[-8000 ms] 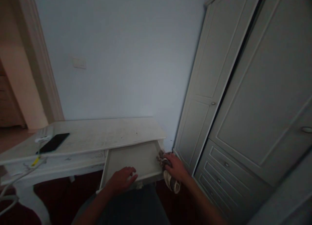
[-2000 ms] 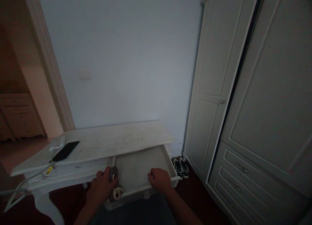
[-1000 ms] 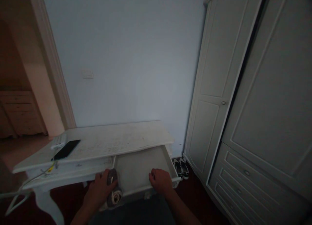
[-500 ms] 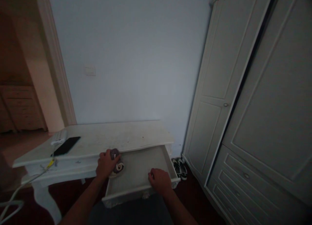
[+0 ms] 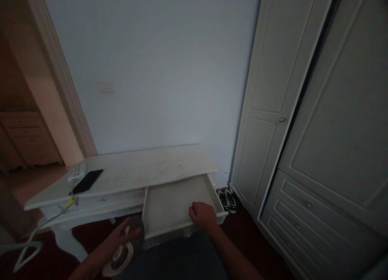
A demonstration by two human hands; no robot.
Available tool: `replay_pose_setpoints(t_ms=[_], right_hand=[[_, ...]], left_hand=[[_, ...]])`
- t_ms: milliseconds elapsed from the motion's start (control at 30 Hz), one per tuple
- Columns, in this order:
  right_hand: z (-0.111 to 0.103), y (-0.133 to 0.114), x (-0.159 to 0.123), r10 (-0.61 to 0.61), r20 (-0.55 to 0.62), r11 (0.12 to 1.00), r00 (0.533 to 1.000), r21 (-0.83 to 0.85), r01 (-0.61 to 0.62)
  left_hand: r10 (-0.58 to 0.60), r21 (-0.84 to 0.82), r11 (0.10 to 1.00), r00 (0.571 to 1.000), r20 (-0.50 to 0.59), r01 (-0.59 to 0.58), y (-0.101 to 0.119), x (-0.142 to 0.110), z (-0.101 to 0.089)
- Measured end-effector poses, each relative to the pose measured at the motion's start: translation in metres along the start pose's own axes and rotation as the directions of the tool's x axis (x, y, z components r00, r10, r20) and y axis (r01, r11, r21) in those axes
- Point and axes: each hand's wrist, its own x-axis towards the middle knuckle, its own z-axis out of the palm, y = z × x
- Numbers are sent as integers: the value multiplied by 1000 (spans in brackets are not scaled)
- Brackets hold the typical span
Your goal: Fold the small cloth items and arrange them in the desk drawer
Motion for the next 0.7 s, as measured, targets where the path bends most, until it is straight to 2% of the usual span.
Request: replay_pose_setpoints(t_ms=[67,100,133,167,233,300,367,467,533,600,633,700], right_hand=[[1,0,0,1,0,1000,1000,-2,-1],[1,0,0,3,1,1000,1000,-3,-3],[1,0,0,6,2,1000,1000,-5,-6],[0,0,0,10,5,1000,1000,-6,-10],[0,-1,1,18,12,1000,1000,-9,-18],[0,-1,1,21,19,1000,1000,-14,-20],[0,0,3,22,22,1000,1000,-18,-21],[0,2,6,26,71,999,997,-26,-24],[-1,3,8,44,117,999,992,-34,-41],[-2,4,8,54,132,998,990,-39,-50],[-3,3,7,49,124,998,991,-38,-45],[-4,2,5,25,101,999,995,-29,-22]], left_hand=[[168,273,948,986,10,-164,9,-10,8],[251,435,870,968,15,-233,14,-16,15],[310,590,769,951,-9,-245,18,-23,25],[349,719,664,936,-51,-208,23,-30,37],[404,851,485,915,-14,-201,30,-44,65],[453,895,388,891,24,-221,36,-53,97],[533,890,346,843,74,-297,40,-57,132],[676,826,292,715,179,-482,42,-58,185],[730,799,250,649,215,-546,40,-58,210],[770,795,236,607,198,-558,33,-57,219],[790,797,236,587,175,-556,27,-57,216],[827,802,240,548,126,-547,11,-55,199]])
